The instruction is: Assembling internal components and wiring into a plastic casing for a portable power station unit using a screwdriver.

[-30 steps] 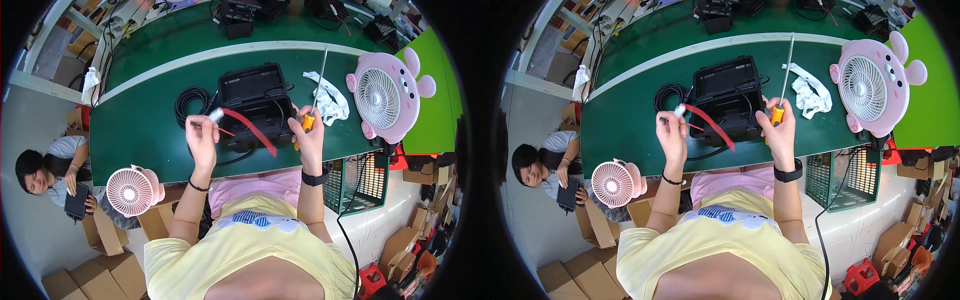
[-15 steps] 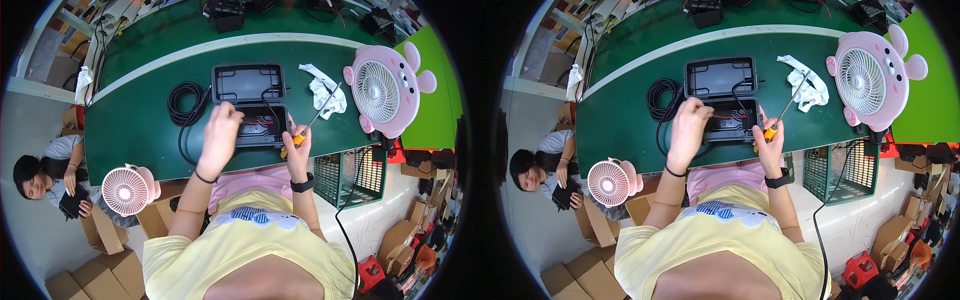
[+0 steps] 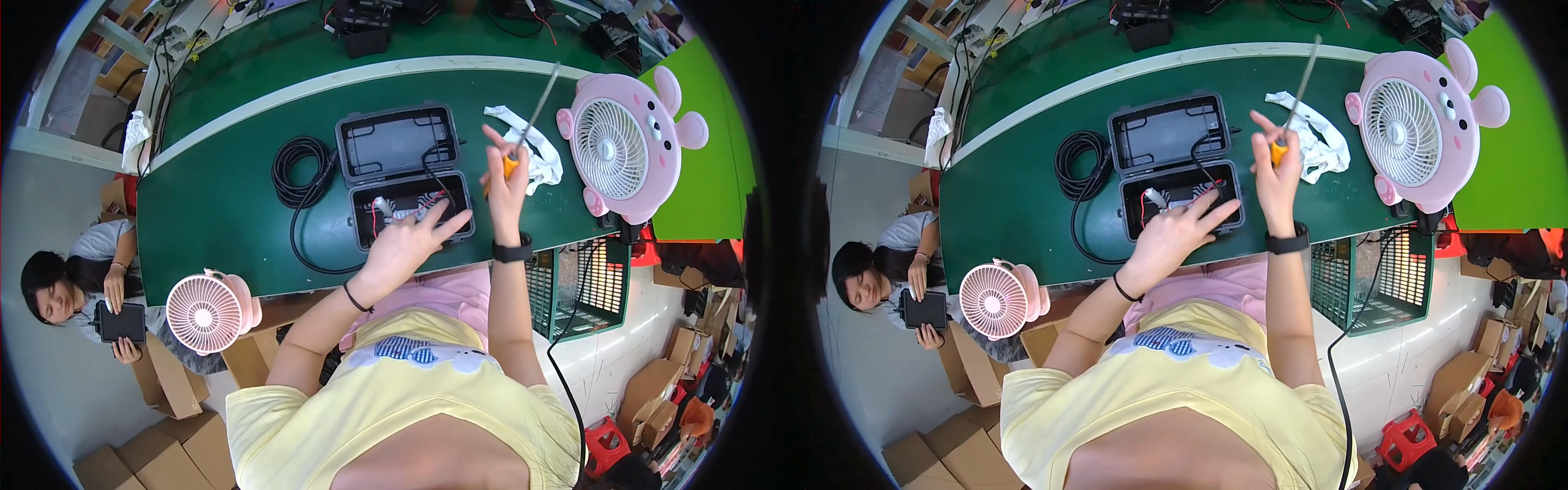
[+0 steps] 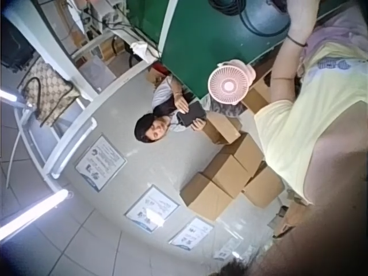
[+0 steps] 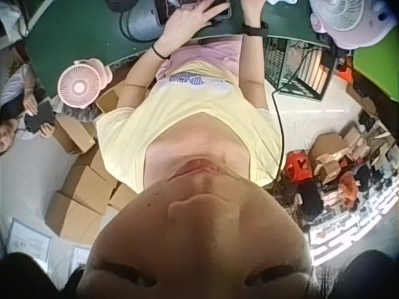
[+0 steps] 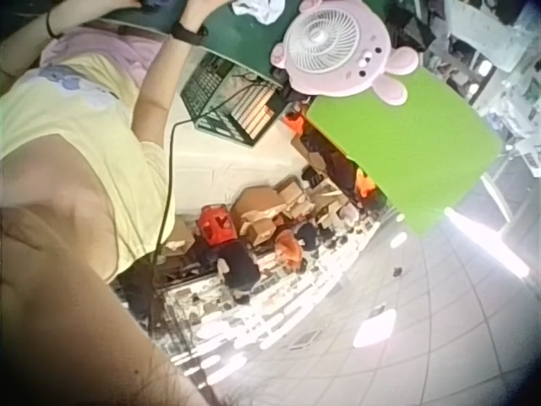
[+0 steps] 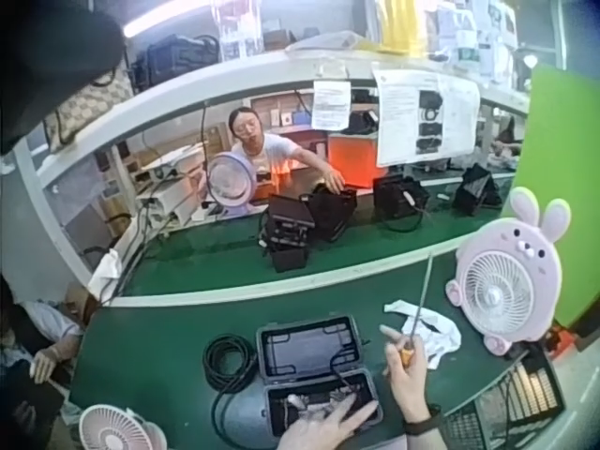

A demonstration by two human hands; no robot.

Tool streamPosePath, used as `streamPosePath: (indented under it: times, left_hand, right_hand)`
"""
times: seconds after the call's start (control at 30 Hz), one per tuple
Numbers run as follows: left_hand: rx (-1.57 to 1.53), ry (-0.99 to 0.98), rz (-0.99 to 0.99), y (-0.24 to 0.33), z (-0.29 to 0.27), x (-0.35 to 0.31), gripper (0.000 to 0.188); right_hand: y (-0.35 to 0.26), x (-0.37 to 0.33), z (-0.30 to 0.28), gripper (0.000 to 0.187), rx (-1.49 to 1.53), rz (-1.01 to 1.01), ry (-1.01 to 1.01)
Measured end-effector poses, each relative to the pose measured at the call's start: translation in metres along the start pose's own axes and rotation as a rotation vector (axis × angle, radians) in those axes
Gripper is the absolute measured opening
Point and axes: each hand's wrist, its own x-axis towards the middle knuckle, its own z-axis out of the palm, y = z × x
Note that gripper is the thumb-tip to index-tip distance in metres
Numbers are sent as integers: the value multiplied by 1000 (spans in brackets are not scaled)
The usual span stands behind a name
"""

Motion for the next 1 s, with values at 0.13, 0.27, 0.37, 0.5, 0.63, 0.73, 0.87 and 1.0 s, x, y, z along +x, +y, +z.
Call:
streamPosePath:
  times: [0.13, 0.27, 0.37, 0.5, 0.63, 0.73, 0.87, 1.0]
  left_hand:
    - [119, 101, 4, 1, 16, -3, 62]
    - [103, -24, -31, 6, 6, -1, 54]
    - [20, -68, -17, 1, 4, 1, 52]
    - [-73, 7, -7, -12, 4, 2, 49]
    - [-86, -34, -7, -22, -2, 16, 49]
    - [-174, -87, -36, -20, -8, 19, 58]
    - [-51, 196, 59, -10, -28, 4, 61]
    - [-39, 533, 139, -26, -27, -27, 33]
  right_hand:
    - [6, 36, 29, 25, -292, -60, -110]
    - [30, 63, 26, 26, -420, 4, -347]
    - [33, 64, 23, 28, -276, -89, -323]
    - [-1, 44, 23, 31, -80, -189, -244]
    - [-25, 12, 20, 36, 126, -194, -105]
    - [-22, -2, 19, 35, 198, -132, -80]
    - [-20, -5, 17, 33, 199, -131, -97]
    - [-19, -2, 16, 32, 239, -119, -120]
